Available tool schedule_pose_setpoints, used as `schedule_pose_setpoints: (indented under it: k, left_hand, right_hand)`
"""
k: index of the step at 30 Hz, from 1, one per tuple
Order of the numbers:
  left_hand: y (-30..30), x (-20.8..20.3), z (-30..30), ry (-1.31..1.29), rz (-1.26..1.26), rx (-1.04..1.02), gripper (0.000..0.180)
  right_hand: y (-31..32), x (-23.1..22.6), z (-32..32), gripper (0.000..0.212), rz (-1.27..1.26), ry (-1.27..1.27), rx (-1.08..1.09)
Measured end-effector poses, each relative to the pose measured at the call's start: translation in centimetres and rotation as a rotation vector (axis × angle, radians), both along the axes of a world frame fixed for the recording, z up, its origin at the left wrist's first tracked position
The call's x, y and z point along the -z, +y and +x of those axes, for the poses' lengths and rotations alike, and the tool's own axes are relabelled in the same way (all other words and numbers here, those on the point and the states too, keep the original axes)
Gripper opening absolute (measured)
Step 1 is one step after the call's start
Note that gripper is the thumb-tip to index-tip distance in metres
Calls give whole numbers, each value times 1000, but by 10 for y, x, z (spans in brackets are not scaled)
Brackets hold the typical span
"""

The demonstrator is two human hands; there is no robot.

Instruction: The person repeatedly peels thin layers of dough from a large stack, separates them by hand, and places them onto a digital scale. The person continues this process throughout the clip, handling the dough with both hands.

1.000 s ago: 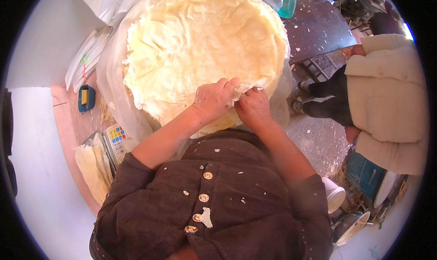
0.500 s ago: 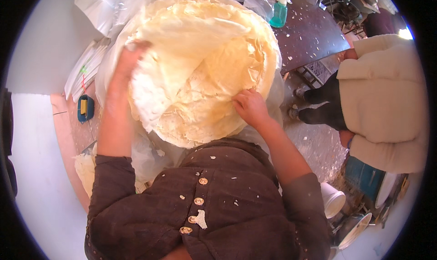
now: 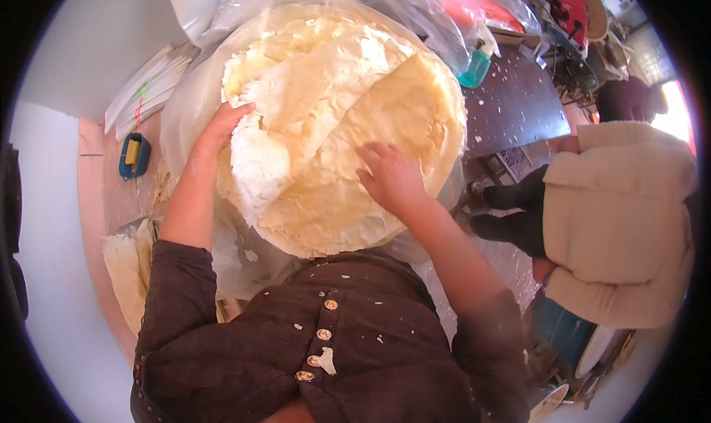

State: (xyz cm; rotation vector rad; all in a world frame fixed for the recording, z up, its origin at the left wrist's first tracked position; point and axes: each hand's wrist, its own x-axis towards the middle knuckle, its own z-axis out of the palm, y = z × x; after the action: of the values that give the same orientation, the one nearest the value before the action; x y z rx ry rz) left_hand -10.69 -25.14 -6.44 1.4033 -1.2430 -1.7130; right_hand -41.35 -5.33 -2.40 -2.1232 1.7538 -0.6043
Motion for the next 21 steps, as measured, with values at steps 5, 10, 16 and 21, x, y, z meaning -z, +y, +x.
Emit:
schedule_pose_setpoints:
  k: [5,10,16,21]
  left_hand:
    - [23,-8,0,-226,-28,18,33]
    - [84,-50,-14,-831,-911,-182,39]
    - [170,-32,-95,-1071,-867,539,62]
    - [158,6,-42,-1316,-576,543,64]
  right_hand:
    - [-84,11,8,49,-222,221,-81]
    - [-144,50,19,55,-89,402,-142]
    - [-160,93,19,59,196,473,-165]
    - [-163,74,17,62,271,441,-225]
